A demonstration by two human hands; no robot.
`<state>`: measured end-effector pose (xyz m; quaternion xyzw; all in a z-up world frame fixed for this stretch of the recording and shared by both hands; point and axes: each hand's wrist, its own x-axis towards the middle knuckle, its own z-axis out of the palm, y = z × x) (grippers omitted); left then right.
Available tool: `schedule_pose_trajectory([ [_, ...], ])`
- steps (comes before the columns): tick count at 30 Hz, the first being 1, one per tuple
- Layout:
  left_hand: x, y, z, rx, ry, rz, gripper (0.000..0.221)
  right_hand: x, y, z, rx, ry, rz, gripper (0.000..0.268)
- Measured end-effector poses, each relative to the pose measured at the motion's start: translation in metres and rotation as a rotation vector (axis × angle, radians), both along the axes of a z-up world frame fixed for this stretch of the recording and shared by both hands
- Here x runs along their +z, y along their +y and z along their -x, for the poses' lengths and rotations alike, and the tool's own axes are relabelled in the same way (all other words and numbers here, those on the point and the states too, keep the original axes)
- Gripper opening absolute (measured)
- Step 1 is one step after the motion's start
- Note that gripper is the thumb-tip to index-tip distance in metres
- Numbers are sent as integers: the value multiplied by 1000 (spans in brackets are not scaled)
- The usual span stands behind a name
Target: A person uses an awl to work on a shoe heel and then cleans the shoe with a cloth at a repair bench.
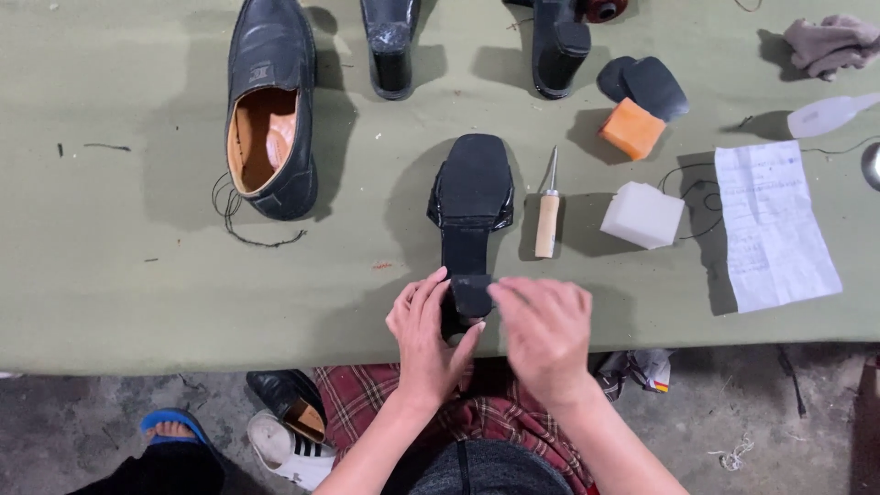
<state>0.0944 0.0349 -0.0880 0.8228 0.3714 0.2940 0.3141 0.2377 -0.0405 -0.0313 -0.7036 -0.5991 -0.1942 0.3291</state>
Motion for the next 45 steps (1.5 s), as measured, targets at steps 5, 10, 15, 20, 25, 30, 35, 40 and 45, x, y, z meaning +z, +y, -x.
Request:
schedule_pose_trajectory([
  [5, 4, 1, 3, -26, -42, -16, 61, -14, -18, -31, -126, 130, 24, 11],
  [10, 5, -2, 6, -18, 30, -3, 63, -15, -22, -40, -147, 167, 64, 29],
  [15, 10, -2, 21, 16, 34, -102, 81, -15, -22, -62, -240, 435, 230, 29],
  [20, 41, 7, 15, -18, -41, -330, 61, -15, -10, -82, -357, 461, 395, 32],
  [25, 51, 8, 4, -31, -69, -415, 41, -40, 22, -97, -412, 396, 555, 42],
  [30, 52, 13, 1, -7, -49, -529, 33, -23, 61, -95, -573, 418, 827, 61],
  [35, 48, 20, -4, -5, -63, -539, 27, 14, 60, -85, -599, 680, 719, 65],
  [40, 45, 23, -3, -23, -76, -543, 20, 31, 33, -60, -440, 804, 360, 41],
  [45, 48, 18, -2, -10, 45, -685, 20, 27, 39, -69, -201, 750, 199, 31],
])
